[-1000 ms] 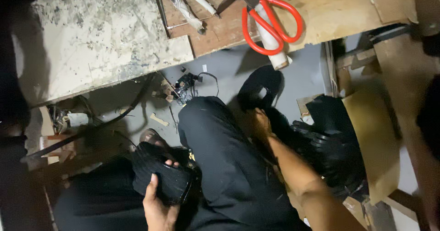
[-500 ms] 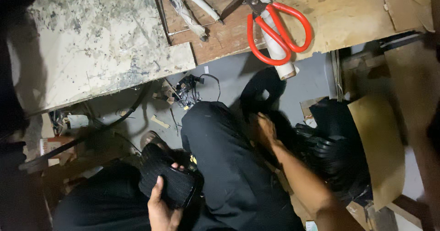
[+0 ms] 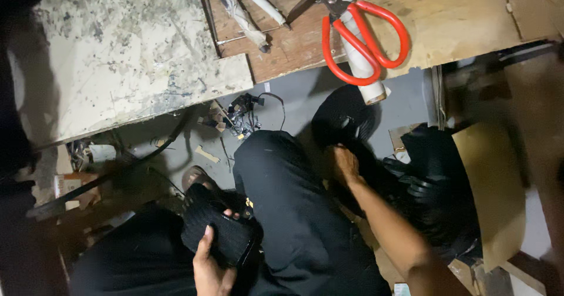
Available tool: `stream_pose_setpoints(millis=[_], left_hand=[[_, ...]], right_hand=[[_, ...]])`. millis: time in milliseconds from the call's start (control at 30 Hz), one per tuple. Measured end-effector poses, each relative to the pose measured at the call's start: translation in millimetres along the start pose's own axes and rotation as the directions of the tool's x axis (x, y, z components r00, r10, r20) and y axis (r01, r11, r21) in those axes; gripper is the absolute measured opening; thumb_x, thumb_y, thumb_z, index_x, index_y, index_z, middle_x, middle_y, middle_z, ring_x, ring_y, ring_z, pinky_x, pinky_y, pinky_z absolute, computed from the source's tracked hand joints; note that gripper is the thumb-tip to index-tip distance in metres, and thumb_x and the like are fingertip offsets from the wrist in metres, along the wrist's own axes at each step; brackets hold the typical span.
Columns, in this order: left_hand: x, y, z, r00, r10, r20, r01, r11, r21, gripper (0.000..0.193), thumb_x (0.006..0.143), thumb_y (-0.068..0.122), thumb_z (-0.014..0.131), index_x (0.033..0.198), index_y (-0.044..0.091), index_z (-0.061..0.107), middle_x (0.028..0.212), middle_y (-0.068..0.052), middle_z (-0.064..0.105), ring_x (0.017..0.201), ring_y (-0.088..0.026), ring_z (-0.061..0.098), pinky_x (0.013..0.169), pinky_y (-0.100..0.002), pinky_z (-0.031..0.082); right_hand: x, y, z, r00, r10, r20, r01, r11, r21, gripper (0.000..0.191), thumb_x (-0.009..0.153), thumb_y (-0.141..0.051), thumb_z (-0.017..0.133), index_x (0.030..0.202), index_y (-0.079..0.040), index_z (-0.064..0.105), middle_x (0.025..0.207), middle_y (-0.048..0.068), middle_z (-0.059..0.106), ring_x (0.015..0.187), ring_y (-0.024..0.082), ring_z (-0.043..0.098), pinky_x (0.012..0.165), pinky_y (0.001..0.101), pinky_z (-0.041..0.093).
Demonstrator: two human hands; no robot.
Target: The person sits on the floor of a cluttered workshop and assembles black woven shoe components, picking up shoe uppers and soles, fitting them together on their lap, and pressing the parts by hand. They handle items one at a time and set finished pairs aside.
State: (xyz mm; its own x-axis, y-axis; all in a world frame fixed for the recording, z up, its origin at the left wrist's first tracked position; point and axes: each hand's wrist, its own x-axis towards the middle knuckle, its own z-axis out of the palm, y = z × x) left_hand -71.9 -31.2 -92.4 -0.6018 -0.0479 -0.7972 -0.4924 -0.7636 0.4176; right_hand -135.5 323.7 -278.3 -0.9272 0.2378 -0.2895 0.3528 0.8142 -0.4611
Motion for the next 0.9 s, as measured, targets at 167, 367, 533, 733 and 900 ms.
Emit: stream_pose_setpoints(millis=[167, 367, 533, 733, 900], left_hand=[[2, -1, 2, 0.999, 0.032, -0.001, -0.032, 0.999, 0.037, 0.053, 0.094, 0.027, 0.054, 0.138, -0.002, 0.052, 0.127, -0.019, 0.066, 0.121, -0.033, 0.06, 0.108, -0.053, 0.044], [3, -2, 8, 0.996, -0.016, -0.085, 0.02, 0.998, 0.051, 0.053, 0.093, 0.029, 0.054, 0.135, -0.003, 0.055, 0.126, -0.018, 0.068, 0.122, -0.033, 0.062, 0.108, -0.052, 0.045], [1, 1, 14, 0.994, -0.051, -0.098, 0.061, 0.993, 0.1, 0.052, 0.095, 0.032, 0.053, 0.133, -0.004, 0.059, 0.125, -0.019, 0.068, 0.118, -0.034, 0.062, 0.105, -0.053, 0.046], [6, -2, 19, 0.982, -0.069, -0.176, 0.086, 0.992, 0.089, 0.052, 0.095, 0.032, 0.052, 0.132, -0.005, 0.061, 0.126, -0.019, 0.069, 0.118, -0.033, 0.064, 0.104, -0.051, 0.048], [11, -3, 17, 0.99, -0.054, -0.129, 0.064, 0.995, 0.079, 0.05, 0.094, 0.03, 0.054, 0.132, -0.002, 0.059, 0.125, -0.018, 0.069, 0.115, -0.034, 0.064, 0.102, -0.053, 0.047]], right_hand=[[-4, -13, -10, 0.953, -0.294, 0.075, 0.303, 0.926, -0.226, 0.012, 0.084, -0.019, 0.068, 0.09, -0.013, 0.076, 0.103, 0.007, 0.074, 0.108, 0.031, 0.063, 0.097, 0.0459, 0.049], [-4, -22, -17, 0.939, -0.069, 0.338, 0.184, 0.93, -0.319, 0.032, 0.07, -0.032, 0.076, 0.097, -0.015, 0.077, 0.111, 0.005, 0.071, 0.122, 0.029, 0.054, 0.109, 0.0427, 0.042], [0, -10, 3, 0.986, 0.136, 0.093, -0.13, 0.989, -0.075, 0.044, 0.084, -0.038, 0.07, 0.118, -0.01, 0.07, 0.134, 0.017, 0.059, 0.131, 0.038, 0.049, 0.105, 0.0524, 0.04], [24, -12, 6, 0.989, 0.145, 0.023, -0.145, 0.989, -0.012, 0.049, 0.097, -0.052, 0.058, 0.117, -0.007, 0.064, 0.125, 0.019, 0.066, 0.12, 0.041, 0.06, 0.104, 0.0588, 0.046], [73, -19, -4, 0.981, 0.196, 0.004, -0.196, 0.98, 0.017, 0.048, 0.099, -0.052, 0.054, 0.108, -0.006, 0.063, 0.122, 0.022, 0.064, 0.115, 0.046, 0.057, 0.097, 0.0604, 0.042]])
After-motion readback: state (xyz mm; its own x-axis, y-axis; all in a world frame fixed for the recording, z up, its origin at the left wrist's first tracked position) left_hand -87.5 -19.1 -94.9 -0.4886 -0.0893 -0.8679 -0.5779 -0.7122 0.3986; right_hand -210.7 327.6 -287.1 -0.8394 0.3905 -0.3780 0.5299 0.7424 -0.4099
